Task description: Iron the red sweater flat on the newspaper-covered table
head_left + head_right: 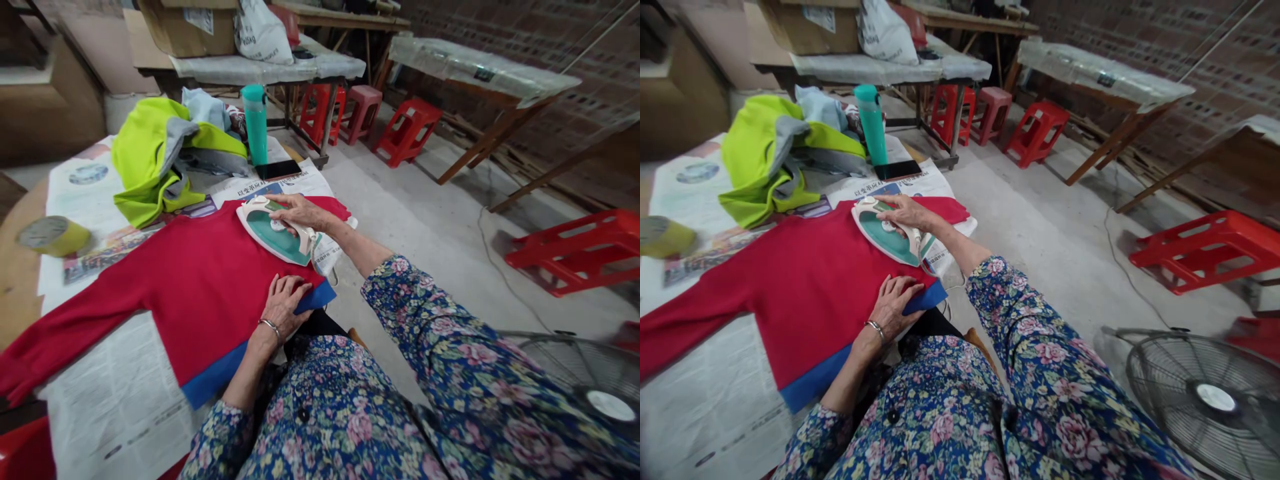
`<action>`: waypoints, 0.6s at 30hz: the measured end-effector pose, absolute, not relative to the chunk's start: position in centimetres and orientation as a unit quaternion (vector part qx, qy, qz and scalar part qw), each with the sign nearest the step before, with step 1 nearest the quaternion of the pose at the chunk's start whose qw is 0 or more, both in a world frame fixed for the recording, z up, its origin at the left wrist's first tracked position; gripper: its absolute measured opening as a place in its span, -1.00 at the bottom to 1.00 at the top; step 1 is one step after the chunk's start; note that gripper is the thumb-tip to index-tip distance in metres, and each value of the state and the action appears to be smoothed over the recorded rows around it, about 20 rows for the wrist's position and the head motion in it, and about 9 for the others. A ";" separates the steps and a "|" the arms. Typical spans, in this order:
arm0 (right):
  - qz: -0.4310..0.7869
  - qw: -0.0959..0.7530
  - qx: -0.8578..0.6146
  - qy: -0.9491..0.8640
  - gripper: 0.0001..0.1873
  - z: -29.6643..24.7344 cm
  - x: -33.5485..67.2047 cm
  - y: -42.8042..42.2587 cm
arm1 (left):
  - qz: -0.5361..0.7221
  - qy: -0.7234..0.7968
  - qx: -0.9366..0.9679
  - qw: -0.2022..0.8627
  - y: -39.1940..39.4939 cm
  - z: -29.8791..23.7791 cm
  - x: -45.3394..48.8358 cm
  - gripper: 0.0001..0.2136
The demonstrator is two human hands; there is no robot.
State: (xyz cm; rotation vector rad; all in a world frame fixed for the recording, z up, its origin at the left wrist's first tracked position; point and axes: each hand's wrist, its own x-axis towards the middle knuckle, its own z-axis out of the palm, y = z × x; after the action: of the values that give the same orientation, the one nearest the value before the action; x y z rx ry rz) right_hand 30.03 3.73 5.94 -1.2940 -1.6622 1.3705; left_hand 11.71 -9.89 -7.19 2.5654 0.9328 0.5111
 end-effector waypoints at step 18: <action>0.483 0.331 -0.551 -0.594 -0.30 6.2 28.5 3.6 | 0.185 0.331 0.909 0.174 -10.0 -7.5 11.7 -0.43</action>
State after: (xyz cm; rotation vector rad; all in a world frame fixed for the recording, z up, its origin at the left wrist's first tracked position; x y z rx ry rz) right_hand 28.46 3.61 6.16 -1.4402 -1.5529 1.2633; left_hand 11.69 -10.00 -7.53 2.5753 0.9386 0.5254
